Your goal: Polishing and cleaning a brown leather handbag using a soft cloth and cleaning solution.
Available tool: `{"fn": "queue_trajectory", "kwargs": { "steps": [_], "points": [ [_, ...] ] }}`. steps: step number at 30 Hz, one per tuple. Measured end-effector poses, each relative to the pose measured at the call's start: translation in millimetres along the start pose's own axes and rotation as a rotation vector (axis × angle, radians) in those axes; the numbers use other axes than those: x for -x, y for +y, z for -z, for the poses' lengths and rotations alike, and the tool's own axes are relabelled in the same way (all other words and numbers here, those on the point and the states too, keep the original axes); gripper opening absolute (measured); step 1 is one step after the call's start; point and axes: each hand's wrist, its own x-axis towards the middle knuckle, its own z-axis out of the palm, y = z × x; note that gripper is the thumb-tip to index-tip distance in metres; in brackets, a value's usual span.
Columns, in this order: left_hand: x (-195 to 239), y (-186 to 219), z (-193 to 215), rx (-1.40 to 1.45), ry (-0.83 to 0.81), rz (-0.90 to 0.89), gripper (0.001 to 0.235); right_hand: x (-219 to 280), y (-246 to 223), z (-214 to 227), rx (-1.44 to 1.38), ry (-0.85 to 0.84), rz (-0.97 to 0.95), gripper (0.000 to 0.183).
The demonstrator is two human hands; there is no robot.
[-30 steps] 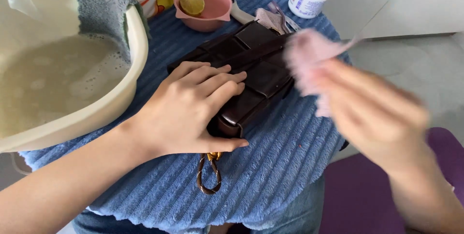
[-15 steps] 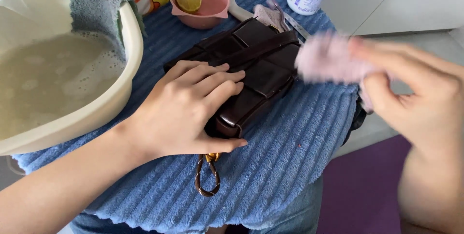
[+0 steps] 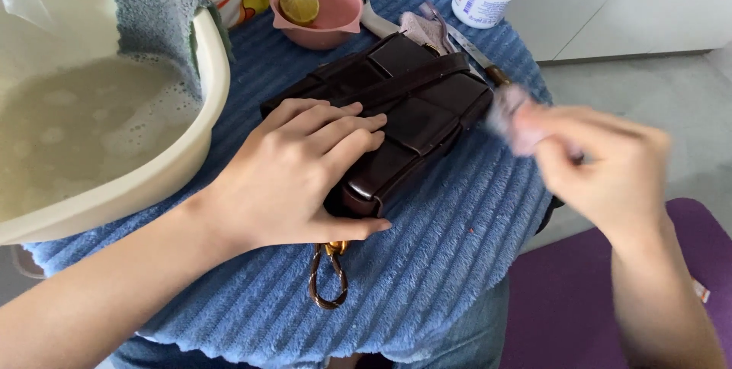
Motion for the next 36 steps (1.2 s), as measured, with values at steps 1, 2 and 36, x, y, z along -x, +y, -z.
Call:
{"fn": "queue_trajectory", "kwargs": {
  "steps": [1, 2, 36],
  "points": [
    [0, 0, 0, -0.008, -0.007, 0.0, 0.077, -3, -5, 1, -0.011, 0.137, 0.049, 0.028],
    [1, -1, 0, -0.016, -0.013, 0.001, 0.078, -6, -9, 3, -0.022, 0.275, 0.098, 0.031],
    [2, 2, -1, -0.008, 0.0, 0.021, 0.076, -69, -84, 6, -0.477, 0.023, 0.389, 0.02]
  ]
}}
